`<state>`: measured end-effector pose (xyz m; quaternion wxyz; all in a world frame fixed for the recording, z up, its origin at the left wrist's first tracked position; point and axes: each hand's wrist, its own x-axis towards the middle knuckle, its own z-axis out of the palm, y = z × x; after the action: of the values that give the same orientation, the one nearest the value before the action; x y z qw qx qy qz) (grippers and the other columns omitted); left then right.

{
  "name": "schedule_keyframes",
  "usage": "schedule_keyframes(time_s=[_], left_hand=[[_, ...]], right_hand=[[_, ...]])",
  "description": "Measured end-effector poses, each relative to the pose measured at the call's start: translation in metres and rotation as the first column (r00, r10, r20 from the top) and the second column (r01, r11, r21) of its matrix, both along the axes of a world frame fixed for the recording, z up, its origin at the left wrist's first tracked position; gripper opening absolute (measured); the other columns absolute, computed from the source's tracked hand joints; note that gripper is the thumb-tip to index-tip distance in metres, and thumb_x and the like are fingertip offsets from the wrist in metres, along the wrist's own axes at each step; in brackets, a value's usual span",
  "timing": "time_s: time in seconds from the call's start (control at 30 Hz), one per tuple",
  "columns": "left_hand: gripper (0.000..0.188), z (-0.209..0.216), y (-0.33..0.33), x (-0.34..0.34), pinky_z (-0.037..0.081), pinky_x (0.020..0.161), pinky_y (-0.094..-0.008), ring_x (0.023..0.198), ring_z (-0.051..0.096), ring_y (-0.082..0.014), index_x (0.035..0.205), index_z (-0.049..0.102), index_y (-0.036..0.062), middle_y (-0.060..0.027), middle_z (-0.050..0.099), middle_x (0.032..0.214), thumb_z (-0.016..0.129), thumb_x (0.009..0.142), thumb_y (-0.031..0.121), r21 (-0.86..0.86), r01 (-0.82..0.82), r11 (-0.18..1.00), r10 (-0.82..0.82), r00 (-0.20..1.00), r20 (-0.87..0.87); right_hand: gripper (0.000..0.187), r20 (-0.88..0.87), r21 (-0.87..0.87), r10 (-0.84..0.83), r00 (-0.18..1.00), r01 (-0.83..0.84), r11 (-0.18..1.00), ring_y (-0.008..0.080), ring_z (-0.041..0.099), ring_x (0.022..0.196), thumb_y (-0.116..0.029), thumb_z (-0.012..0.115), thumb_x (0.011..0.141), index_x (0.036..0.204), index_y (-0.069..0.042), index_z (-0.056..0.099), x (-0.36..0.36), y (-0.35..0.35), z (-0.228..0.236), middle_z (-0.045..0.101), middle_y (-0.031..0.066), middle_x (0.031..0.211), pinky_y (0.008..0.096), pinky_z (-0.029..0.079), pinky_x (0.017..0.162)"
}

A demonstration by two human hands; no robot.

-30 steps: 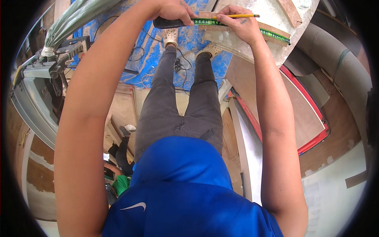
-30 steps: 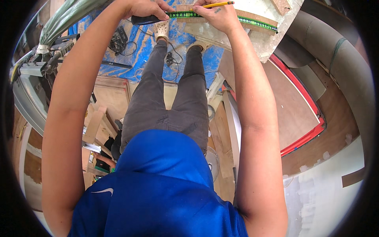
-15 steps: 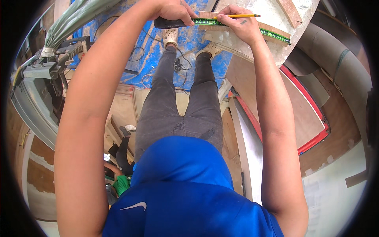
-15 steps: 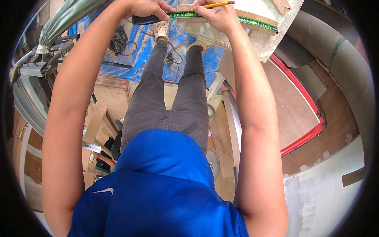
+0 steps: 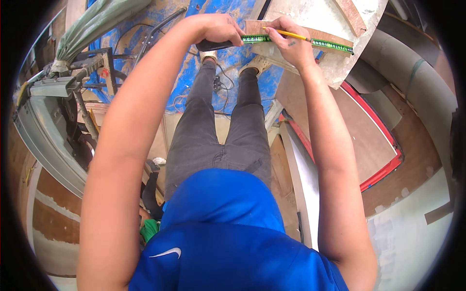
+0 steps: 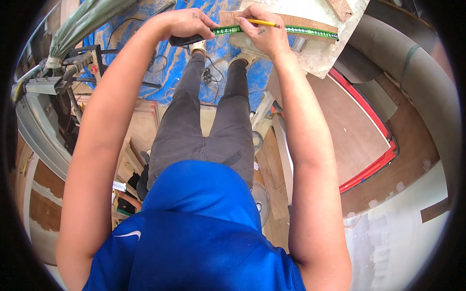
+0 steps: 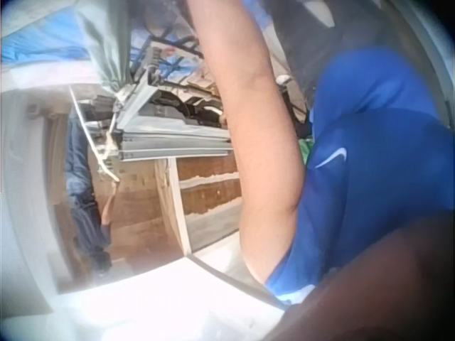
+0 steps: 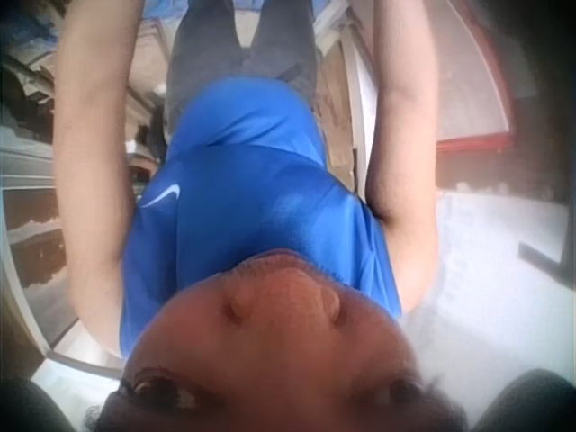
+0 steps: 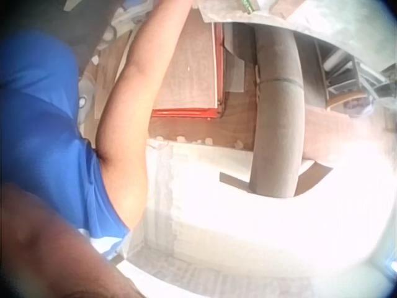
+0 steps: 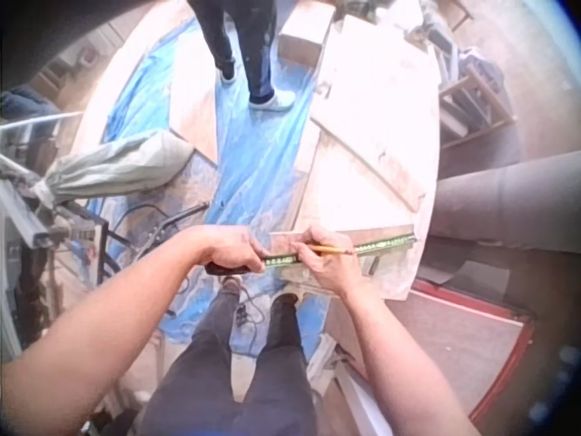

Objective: The person uses a power drill to secure wooden panels into a cabinet structure. They then measure and mark a separate piece of wood with a tape measure and pencil. The person moves between the cabinet and a workbench to perform these assembly and preparation steps.

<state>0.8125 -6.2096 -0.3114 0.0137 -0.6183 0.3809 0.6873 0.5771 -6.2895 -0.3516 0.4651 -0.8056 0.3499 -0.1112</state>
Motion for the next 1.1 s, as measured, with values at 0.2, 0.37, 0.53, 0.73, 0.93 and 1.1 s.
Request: schedule_keyframes(time_s=[0.2, 0.37, 0.53, 0.73, 0.93, 1.1], left_hand=[[0.046, -0.002, 0.011, -0.002, 0.05, 0.08, -0.0326, 0.086, 0.064, -0.0159, 0.13, 0.074, 0.0141, -0.0044, 0.074, 0.098, 0.075, 0.085, 0.025, -0.076, -0.032, 0.997, 0.028, 0.998, -0.049], [0.045, -0.007, 0.01, -0.004, 0.051, 0.081, -0.0335, 0.087, 0.065, -0.0169, 0.128, 0.074, 0.0132, -0.0055, 0.075, 0.1, 0.075, 0.085, 0.025, -0.085, 0.033, 0.996, -0.032, 0.999, 0.005], [0.048, 0.019, 0.024, -0.004, 0.052, 0.092, -0.036, 0.1, 0.068, -0.0225, 0.131, 0.072, 0.0115, -0.011, 0.075, 0.115, 0.076, 0.086, 0.027, -0.144, 0.091, 0.985, -0.094, 0.995, -0.017], [0.053, 0.013, 0.03, -0.025, 0.052, 0.097, -0.0409, 0.112, 0.069, -0.0332, 0.137, 0.067, 0.0142, -0.0203, 0.073, 0.121, 0.074, 0.087, 0.033, -0.255, 0.242, 0.936, -0.23, 0.97, 0.079], [0.052, 0.062, 0.093, -0.015, 0.049, 0.093, -0.0473, 0.108, 0.06, -0.0407, 0.138, 0.065, 0.0124, -0.0233, 0.062, 0.11, 0.066, 0.094, 0.04, -0.47, 0.214, 0.856, -0.179, 0.977, 0.118], [0.064, 0.123, 0.129, -0.017, 0.049, 0.096, -0.046, 0.108, 0.062, -0.0383, 0.154, 0.047, 0.0146, -0.0211, 0.063, 0.116, 0.06, 0.091, 0.019, -0.542, 0.038, 0.84, -0.017, 0.999, 0.044]], right_hand=[[0.017, -0.026, 0.126, -0.182, 0.983, 0.183, 0.975, 0.0192, 0.071, 0.076, -0.02, 0.074, 0.09, 0.091, -0.003, 0.072, -0.001, 0.011, 0.013, 0.073, 0.0078, 0.08, 0.0326, 0.055, 0.073], [0.018, 0.165, -0.031, -0.534, 0.829, 0.545, 0.838, 0.0137, 0.066, 0.074, -0.015, 0.061, 0.098, 0.091, -0.001, 0.069, -0.038, -0.017, 0.017, 0.071, 0.0052, 0.088, 0.0293, 0.054, 0.076], [0.028, 0.126, 0.206, -0.906, 0.404, 0.883, 0.422, 0.0071, 0.053, 0.063, -0.024, 0.047, 0.11, 0.105, -0.001, 0.06, -0.09, -0.006, 0.042, 0.056, 0.002, 0.077, 0.025, 0.045, 0.055], [0.032, -0.34, 0.507, -0.92, 0.195, 0.862, -0.004, 0.008, 0.046, 0.055, -0.035, 0.059, 0.105, 0.117, -0.005, 0.058, -0.106, 0.013, 0.051, 0.054, -0.0001, 0.076, 0.0249, 0.037, 0.048], [0.031, -0.027, 0.485, -1.0, 0.009, 0.874, -0.005, 0.0062, 0.046, 0.053, -0.025, 0.07, 0.1, 0.117, -0.007, 0.051, -0.143, 0.015, 0.07, 0.057, 0.0011, 0.085, 0.0225, 0.036, 0.045], [0.027, 0.17, 0.705, -0.964, 0.203, 0.658, 0.263, 0.0058, 0.048, 0.057, -0.014, 0.069, 0.099, 0.119, -0.005, 0.053, -0.127, 0.007, 0.142, 0.057, -0.0011, 0.084, 0.0221, 0.039, 0.05]])
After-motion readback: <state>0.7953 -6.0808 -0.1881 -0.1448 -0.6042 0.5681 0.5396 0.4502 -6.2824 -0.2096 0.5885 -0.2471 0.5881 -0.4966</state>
